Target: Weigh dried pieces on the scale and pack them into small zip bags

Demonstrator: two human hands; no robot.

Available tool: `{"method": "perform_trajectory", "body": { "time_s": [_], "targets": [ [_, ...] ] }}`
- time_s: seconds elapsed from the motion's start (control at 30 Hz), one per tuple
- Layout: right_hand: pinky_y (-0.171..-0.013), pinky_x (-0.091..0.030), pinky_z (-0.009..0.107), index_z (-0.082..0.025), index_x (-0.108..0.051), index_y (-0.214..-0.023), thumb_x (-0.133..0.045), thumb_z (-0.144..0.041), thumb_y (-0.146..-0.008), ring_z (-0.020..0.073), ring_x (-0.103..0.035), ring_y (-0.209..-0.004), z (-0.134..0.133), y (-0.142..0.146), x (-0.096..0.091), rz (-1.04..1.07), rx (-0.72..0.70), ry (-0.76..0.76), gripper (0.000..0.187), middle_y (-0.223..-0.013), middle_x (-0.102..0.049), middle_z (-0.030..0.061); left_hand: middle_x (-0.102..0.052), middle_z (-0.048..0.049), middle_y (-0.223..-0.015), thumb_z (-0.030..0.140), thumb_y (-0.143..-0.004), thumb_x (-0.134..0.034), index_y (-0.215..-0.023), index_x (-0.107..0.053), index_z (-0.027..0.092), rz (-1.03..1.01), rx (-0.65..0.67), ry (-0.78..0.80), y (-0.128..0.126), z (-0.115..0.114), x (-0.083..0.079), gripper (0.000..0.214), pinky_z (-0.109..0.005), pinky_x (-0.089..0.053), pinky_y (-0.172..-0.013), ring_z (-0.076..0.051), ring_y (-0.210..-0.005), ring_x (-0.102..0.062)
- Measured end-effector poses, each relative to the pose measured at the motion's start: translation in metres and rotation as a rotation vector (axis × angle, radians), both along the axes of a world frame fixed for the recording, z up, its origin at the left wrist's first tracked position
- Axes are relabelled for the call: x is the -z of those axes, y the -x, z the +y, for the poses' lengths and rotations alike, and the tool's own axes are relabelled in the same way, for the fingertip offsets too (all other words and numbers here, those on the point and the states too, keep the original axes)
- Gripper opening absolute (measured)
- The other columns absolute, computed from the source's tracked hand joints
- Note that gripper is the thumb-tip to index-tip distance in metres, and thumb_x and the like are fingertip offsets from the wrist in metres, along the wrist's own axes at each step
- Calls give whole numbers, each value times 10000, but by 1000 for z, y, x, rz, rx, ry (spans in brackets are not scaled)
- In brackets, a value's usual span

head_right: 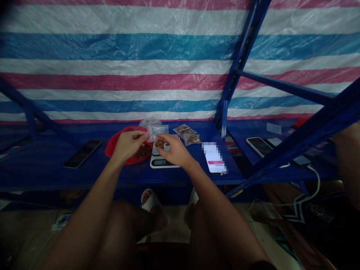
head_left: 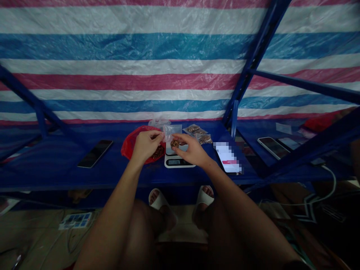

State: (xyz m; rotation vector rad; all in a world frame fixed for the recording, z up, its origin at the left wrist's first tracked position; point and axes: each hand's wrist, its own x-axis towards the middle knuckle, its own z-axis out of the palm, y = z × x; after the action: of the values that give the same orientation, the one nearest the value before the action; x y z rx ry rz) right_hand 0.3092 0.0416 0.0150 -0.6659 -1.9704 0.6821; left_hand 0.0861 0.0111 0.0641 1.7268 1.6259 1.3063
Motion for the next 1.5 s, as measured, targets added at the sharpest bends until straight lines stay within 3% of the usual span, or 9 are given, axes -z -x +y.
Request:
{"method": "perform_trajectory", "body": {
  "time_s": [0.3, 0.6, 0.7, 0.87, 1.0, 1.13, 1.33, 1.4, 1.5],
  "targets": [
    [-1064, -636, 480, -215, -728, -1401, -751, -233, -914, 274, -802, -1143, 13, -9, 10, -38, 71, 12, 488, -1245, -824, 119, -878, -76, -958, 255, -758, -831, -948, -880, 171, -181, -48, 43, 6, 2, 3, 213, -334, -656, -860, -242, -877, -822],
    [-1090, -597, 507, -200, -740, -1369, -763, -245, -924, 293, -781, -1182, 12, -13, 9, -91, 113, 28, 448, -1294, -820, 137, -846, -45, -837, 285, -845, -800, -887, -867, 194, -244, -101, 57, 2, 2, 2, 121, -315, -640, -647, -218, -684, -773],
    [-1123, -567, 543, -208, -776, -1296, -801, -342, -938, 337, -752, -1238, 6, -9, -5, -46, 198, -67, 383, -1321, -813, 154, -848, -49, -848, 327, -871, -787, -910, -866, 194, -173, -96, 30, -3, -3, -1, 159, -314, -634, -635, -219, -677, -771],
    [-995, -583, 494, -230, -822, -1068, -745, -454, -1019, 303, -763, -1004, -5, 11, -35, 51, 237, -157, 242, -1044, -848, 92, -873, -58, -937, 343, -914, -770, -938, -876, 204, 48, -88, -180, -21, -18, -12, 176, -339, -656, -845, -243, -861, -814],
    [-926, -588, 440, -254, -819, -999, -656, -413, -1062, 274, -759, -957, -7, 22, -40, 62, 213, -94, 236, -995, -847, 51, -879, -50, -966, 327, -943, -757, -979, -876, 198, 63, -64, -214, -31, -24, -17, 179, -326, -651, -862, -228, -868, -813],
    [-867, -566, 421, -253, -770, -906, -640, -327, -1020, 260, -727, -877, -6, 23, -40, 18, 256, -131, 188, -904, -817, 39, -867, -48, -936, 296, -951, -747, -954, -844, 195, 95, -43, -199, -33, -24, -16, 140, -330, -640, -866, -229, -857, -810],
    [-787, -506, 407, -260, -612, -721, -695, -237, -880, 242, -633, -739, -8, 20, -48, -62, 420, -214, 180, -732, -707, 34, -787, -33, -834, 217, -907, -714, -894, -682, 223, 221, -257, -236, -39, -23, -15, 35, -344, -610, -841, -235, -812, -762],
    [-783, -497, 407, -261, -588, -702, -696, -239, -866, 240, -619, -725, -10, 20, -51, -70, 439, -206, 198, -710, -684, 32, -787, -44, -905, 198, -887, -695, -998, -682, 222, 250, -268, -280, -39, -23, -14, 113, -360, -614, -872, -239, -843, -756],
    [-783, -494, 398, -256, -600, -716, -676, -250, -871, 236, -620, -734, -13, 19, -52, -58, 396, -160, 173, -730, -683, 30, -767, -117, -1348, 149, -868, -618, -1306, -685, 214, 326, -103, -452, -35, -22, -11, 448, -418, -597, -1065, -269, -1178, -750]
  ]
}}
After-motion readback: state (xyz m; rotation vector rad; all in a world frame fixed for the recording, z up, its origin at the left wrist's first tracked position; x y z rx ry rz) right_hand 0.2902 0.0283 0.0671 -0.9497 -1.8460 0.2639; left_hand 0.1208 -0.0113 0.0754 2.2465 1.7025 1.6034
